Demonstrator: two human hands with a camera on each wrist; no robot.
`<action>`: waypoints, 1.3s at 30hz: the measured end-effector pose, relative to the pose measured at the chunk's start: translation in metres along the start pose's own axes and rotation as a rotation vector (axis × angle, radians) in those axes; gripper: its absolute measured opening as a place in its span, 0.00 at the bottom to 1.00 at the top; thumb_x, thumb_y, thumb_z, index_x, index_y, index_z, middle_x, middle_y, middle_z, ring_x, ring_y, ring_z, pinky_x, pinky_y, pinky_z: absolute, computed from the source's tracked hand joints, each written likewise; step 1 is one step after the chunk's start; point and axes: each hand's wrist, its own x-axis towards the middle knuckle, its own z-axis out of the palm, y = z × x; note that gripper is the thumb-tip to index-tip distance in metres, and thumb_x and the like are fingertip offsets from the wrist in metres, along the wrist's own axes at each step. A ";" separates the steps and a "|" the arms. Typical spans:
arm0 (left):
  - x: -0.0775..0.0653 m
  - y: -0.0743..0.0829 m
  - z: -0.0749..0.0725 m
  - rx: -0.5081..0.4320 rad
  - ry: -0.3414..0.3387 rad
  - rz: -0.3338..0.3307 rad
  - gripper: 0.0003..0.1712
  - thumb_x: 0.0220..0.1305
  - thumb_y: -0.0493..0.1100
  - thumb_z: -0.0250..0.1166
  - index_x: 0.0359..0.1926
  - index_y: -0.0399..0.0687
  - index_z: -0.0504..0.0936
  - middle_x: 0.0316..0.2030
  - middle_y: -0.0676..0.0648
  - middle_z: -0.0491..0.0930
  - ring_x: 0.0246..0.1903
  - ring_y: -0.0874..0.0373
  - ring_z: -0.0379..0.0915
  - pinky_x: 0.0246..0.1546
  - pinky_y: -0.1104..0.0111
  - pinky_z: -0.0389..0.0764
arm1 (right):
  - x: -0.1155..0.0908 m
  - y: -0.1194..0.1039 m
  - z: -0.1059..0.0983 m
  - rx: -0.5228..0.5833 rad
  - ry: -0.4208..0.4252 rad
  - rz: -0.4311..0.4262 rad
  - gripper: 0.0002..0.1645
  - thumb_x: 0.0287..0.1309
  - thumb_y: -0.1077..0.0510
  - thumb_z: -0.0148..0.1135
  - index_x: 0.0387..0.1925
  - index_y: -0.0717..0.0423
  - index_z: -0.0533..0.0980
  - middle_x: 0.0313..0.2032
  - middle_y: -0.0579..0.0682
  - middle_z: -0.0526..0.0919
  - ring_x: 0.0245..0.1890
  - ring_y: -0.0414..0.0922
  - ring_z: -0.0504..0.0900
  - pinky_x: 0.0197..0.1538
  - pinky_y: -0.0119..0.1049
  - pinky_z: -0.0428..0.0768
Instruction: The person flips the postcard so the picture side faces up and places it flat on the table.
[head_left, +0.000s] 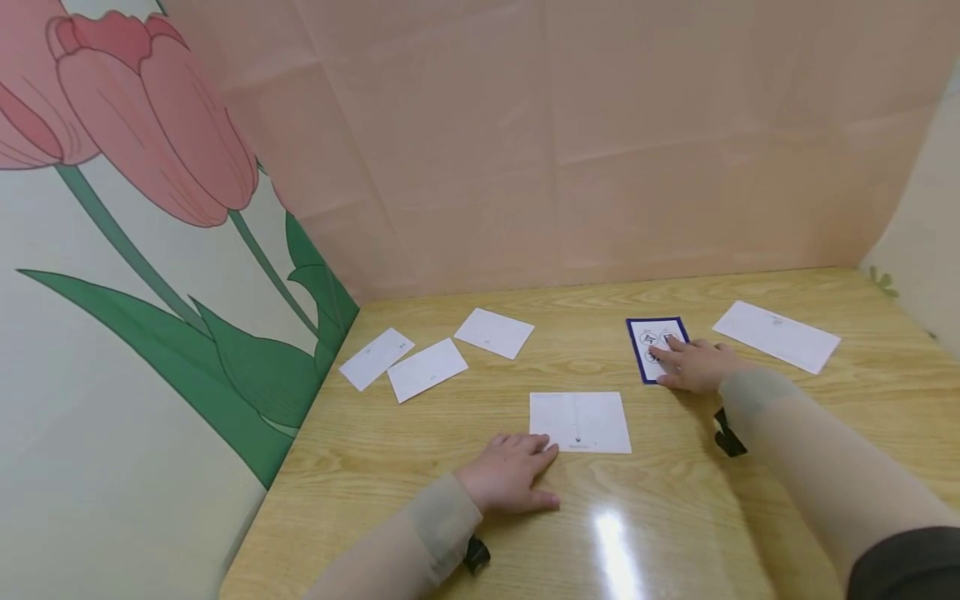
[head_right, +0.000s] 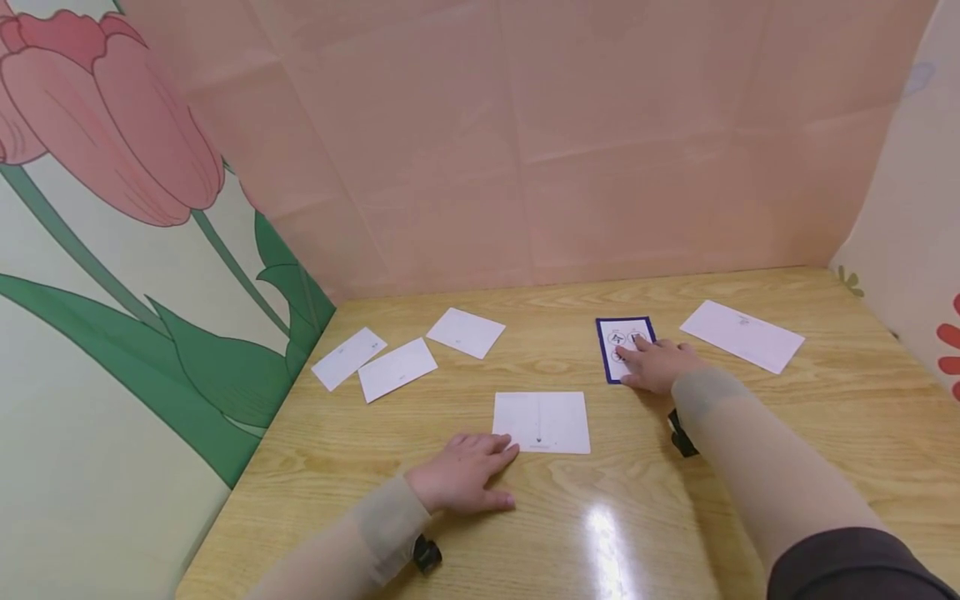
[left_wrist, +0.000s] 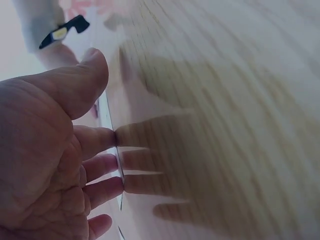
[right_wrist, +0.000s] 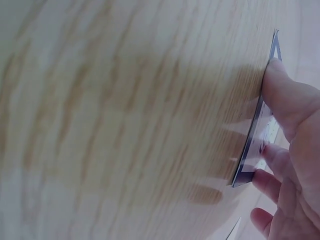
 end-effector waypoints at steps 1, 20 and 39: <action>0.000 0.000 0.000 -0.001 0.001 0.000 0.46 0.62 0.74 0.48 0.74 0.58 0.54 0.73 0.53 0.51 0.71 0.55 0.48 0.70 0.57 0.50 | 0.000 0.000 0.000 0.004 0.001 0.000 0.42 0.67 0.34 0.45 0.72 0.54 0.57 0.69 0.70 0.54 0.61 0.76 0.57 0.56 0.74 0.58; -0.010 -0.001 0.004 -0.015 0.032 0.023 0.45 0.63 0.73 0.47 0.74 0.57 0.55 0.73 0.53 0.53 0.71 0.56 0.49 0.69 0.57 0.52 | 0.002 -0.003 -0.008 0.193 0.025 0.073 0.42 0.60 0.35 0.57 0.69 0.55 0.64 0.68 0.70 0.57 0.62 0.78 0.53 0.57 0.74 0.55; -0.011 0.001 0.004 -0.040 0.031 0.026 0.44 0.63 0.72 0.49 0.74 0.58 0.55 0.72 0.53 0.53 0.70 0.56 0.50 0.68 0.57 0.53 | -0.006 -0.028 -0.015 0.289 0.234 -0.014 0.33 0.61 0.46 0.62 0.62 0.62 0.71 0.61 0.71 0.68 0.61 0.72 0.61 0.61 0.68 0.56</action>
